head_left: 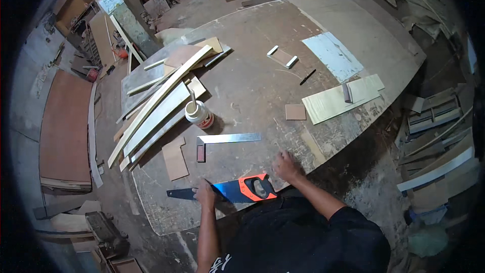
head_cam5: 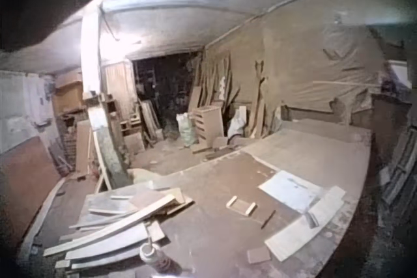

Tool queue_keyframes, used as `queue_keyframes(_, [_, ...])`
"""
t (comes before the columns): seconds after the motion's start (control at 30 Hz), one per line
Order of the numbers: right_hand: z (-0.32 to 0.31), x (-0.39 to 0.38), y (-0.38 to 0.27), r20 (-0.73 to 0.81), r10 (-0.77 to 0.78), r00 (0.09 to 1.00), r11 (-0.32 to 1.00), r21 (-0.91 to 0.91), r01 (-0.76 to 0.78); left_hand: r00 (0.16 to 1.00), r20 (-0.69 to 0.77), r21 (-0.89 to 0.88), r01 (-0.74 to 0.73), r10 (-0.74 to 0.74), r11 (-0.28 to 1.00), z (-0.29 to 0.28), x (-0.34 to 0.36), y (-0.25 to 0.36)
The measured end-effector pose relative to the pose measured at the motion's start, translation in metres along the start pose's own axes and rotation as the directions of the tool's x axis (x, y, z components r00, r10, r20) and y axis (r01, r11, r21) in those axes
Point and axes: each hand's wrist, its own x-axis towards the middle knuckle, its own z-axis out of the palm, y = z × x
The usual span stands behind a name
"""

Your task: Measure and mark wood pieces for cutting and assembly at a workshop table.

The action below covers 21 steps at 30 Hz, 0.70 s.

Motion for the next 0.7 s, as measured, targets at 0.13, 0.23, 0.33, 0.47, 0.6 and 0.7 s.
queue_keyframes(0.13, [-0.013,0.069,0.075,-0.295,-0.025,0.955,0.999,-0.053,0.009,0.992,0.122,0.085,-0.028,0.018,0.996,0.0,0.016,-0.019])
queue_keyframes(0.23, [-0.063,0.126,0.091,-0.094,0.283,0.955,0.959,0.02,-0.282,0.988,0.148,0.132,-0.063,0.044,0.989,-0.013,0.017,-0.011])
queue_keyframes(0.33, [-0.059,0.188,0.174,-0.1,0.356,0.929,0.927,-0.087,-0.364,0.995,-0.019,0.15,-0.095,0.099,0.984,0.006,0.029,0.004])
queue_keyframes(0.47, [-0.095,0.239,0.129,-0.174,0.145,0.974,0.914,-0.354,-0.199,0.99,-0.074,0.233,-0.098,0.118,0.967,0.047,0.028,-0.04])
queue_keyframes(0.6, [-0.069,0.256,0.136,-0.205,0.333,0.92,0.849,-0.36,-0.387,0.994,-0.081,0.126,-0.066,0.077,0.99,0.045,0.031,-0.035])
queue_keyframes(0.7, [-0.064,0.255,0.142,-0.264,0.382,0.886,0.793,-0.399,-0.46,0.999,0.015,0.132,-0.039,0.037,0.991,0.029,0.029,-0.022])
